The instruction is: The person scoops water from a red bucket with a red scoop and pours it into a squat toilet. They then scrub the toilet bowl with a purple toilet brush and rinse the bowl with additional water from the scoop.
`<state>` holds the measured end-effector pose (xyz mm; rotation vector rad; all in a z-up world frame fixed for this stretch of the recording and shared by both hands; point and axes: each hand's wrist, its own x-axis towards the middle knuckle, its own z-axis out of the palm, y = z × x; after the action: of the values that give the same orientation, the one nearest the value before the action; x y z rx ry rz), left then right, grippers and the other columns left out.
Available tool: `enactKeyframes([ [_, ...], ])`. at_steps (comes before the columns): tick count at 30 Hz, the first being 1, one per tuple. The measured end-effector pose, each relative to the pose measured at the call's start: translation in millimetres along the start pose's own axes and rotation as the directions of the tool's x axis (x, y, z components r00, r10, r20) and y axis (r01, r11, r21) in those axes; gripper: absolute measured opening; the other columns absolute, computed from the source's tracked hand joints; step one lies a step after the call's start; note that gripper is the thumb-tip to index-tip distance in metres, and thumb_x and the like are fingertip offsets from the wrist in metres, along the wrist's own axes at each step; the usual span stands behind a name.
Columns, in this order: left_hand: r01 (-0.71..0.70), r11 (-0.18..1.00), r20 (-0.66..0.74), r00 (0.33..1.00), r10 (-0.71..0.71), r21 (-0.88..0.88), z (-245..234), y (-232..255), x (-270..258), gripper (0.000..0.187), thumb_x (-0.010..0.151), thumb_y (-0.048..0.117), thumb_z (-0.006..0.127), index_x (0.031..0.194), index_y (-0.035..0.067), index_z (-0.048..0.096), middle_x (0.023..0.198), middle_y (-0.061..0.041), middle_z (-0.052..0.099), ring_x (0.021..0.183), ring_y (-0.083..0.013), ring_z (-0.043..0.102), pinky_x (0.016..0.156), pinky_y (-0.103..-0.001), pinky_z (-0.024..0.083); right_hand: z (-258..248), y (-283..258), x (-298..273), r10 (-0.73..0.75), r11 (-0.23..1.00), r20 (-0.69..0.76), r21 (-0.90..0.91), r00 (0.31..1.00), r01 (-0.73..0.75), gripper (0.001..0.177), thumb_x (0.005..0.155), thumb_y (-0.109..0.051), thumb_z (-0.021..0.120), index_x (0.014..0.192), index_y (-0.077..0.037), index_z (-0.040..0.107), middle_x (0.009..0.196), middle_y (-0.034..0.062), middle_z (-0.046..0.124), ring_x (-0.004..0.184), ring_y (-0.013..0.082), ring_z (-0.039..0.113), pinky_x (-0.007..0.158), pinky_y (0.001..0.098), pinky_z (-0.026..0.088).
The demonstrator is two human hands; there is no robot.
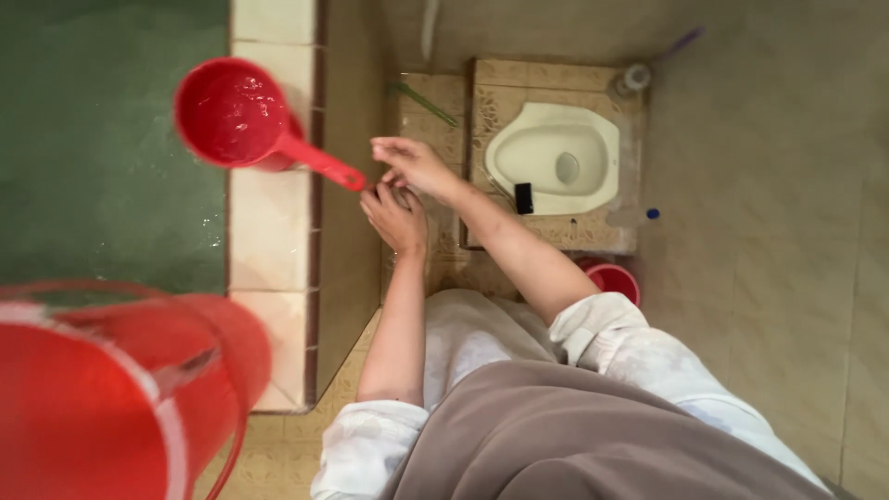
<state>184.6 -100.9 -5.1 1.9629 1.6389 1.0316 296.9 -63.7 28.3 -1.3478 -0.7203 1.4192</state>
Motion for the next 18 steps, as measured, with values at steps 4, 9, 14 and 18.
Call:
enactKeyframes([
  [4,0.007,0.999,0.099,0.995,-0.002,-0.05,28,15,-29,0.015,0.09,0.011,0.068,0.104,0.008,0.063,0.119,-0.016,0.055,0.12,-0.0371,0.054,0.1,-0.051,0.046,-100,35,-25,0.076,0.995,-0.171,-0.048,0.982,-0.086,0.047,0.097,-0.035,0.068,0.138,-0.012,0.063,0.112,-0.0011,0.074,0.081,0.0079,0.067,0.071,0.0246,0.057],
  [9,0.014,0.998,0.452,0.891,-0.038,0.056,64,38,-74,0.027,0.082,0.009,0.07,0.109,0.009,0.068,0.122,-0.018,0.054,0.118,-0.0381,0.052,0.098,-0.05,0.046,-222,46,-100,0.165,0.984,-0.377,-0.004,0.911,-0.18,0.035,0.097,-0.026,0.067,0.128,-0.013,0.071,0.107,-0.0007,0.075,0.084,0.0093,0.069,0.075,0.026,0.056],
  [14,-0.041,0.988,0.592,0.804,-0.058,0.152,112,53,-131,0.029,0.083,0.012,0.072,0.111,0.01,0.07,0.127,-0.017,0.054,0.122,-0.0372,0.051,0.102,-0.047,0.046,-339,82,-142,0.247,0.969,-0.482,0.102,0.841,-0.226,0.029,0.096,-0.02,0.066,0.123,-0.01,0.072,0.103,-0.0004,0.072,0.084,0.0113,0.068,0.074,0.0272,0.054],
  [18,-0.037,0.973,0.677,0.725,-0.129,0.226,138,78,-165,0.031,0.082,0.014,0.073,0.112,0.013,0.071,0.131,-0.014,0.054,0.122,-0.0355,0.051,0.101,-0.047,0.047,-407,99,-164,0.294,0.956,-0.535,0.156,0.792,-0.25,0.027,0.096,-0.019,0.065,0.119,-0.007,0.072,0.1,0.0004,0.073,0.083,0.0121,0.069,0.073,0.0271,0.055],
])
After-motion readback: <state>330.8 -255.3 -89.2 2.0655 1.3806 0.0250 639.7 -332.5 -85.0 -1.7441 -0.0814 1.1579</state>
